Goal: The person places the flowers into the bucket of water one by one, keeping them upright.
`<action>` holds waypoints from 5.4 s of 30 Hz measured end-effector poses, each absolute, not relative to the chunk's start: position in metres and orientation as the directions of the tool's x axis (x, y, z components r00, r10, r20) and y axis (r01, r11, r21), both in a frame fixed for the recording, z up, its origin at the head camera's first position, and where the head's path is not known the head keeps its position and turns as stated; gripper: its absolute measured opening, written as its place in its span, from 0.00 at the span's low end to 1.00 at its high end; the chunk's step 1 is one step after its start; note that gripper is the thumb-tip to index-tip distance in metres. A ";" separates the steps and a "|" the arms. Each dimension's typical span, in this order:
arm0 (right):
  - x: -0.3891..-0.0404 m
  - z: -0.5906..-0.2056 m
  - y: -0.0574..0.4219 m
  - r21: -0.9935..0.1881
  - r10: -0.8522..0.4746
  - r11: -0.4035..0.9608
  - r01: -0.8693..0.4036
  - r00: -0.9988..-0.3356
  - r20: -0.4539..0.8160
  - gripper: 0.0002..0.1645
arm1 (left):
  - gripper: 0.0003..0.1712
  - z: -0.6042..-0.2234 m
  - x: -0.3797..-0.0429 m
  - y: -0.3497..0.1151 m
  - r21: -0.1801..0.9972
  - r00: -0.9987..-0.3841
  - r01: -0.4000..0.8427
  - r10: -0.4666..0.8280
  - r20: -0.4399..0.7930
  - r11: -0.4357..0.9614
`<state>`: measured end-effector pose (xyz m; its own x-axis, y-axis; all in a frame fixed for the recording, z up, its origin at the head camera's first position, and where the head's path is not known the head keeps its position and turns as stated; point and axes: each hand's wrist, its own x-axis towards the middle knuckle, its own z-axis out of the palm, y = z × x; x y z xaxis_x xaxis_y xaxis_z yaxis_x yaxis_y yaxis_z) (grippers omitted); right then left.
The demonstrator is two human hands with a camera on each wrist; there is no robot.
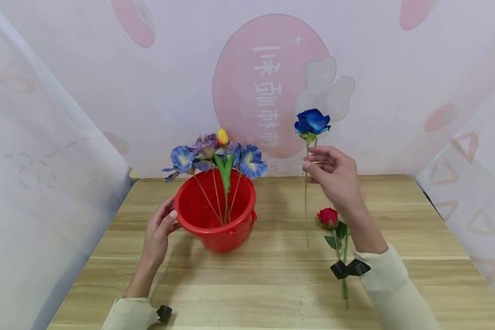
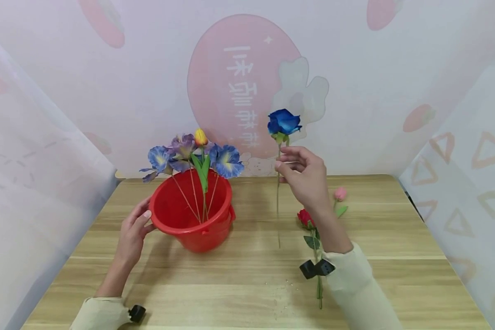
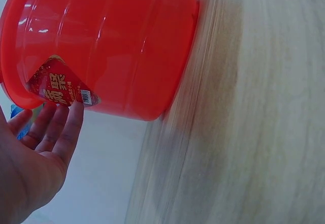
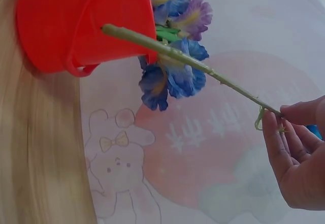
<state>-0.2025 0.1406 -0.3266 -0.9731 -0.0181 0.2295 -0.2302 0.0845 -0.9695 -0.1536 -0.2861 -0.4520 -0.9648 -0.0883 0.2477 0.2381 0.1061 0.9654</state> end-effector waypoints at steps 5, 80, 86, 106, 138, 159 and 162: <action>-0.212 -0.324 0.122 -0.963 -0.028 0.065 -0.263 -0.965 0.261 0.23 | 0.28 -0.451 -0.154 -0.285 0.965 -0.964 0.241 -0.088 0.250 0.104; -0.237 -0.345 -0.031 -0.938 -0.150 0.118 -0.326 -0.940 0.308 0.16 | 0.27 -0.449 -0.146 -0.290 0.970 -0.964 0.226 -0.120 0.235 0.090; -0.240 -0.353 -0.034 -0.937 -0.158 0.141 -0.320 -0.941 0.298 0.16 | 0.27 -0.449 -0.147 -0.290 0.969 -0.964 0.228 -0.118 0.238 0.093; -0.230 -0.350 -0.012 -0.923 -0.232 0.279 -0.266 -0.951 0.204 0.20 | 0.27 -0.450 -0.149 -0.288 0.971 -0.966 0.220 -0.119 0.231 0.094; -0.166 -0.385 0.187 -0.900 -0.064 0.429 -0.073 -0.997 0.051 0.30 | 0.27 -0.446 -0.149 -0.288 0.967 -0.961 0.239 -0.120 0.248 0.085; -0.138 -0.449 0.225 -0.787 -0.066 0.616 0.039 -0.993 -0.101 0.24 | 0.27 -0.446 -0.149 -0.289 0.969 -0.966 0.223 -0.110 0.234 0.105; -0.134 -0.454 0.228 -0.768 -0.071 0.639 0.048 -0.990 -0.122 0.23 | 0.27 -0.447 -0.148 -0.289 0.969 -0.966 0.222 -0.109 0.234 0.109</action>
<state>-0.1345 0.2280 -0.4540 -0.9900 -0.0711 -0.1215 0.0483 0.6390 -0.7677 -0.1485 -0.2888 -0.4465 -0.9661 -0.1087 0.2341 0.2225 0.1091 0.9688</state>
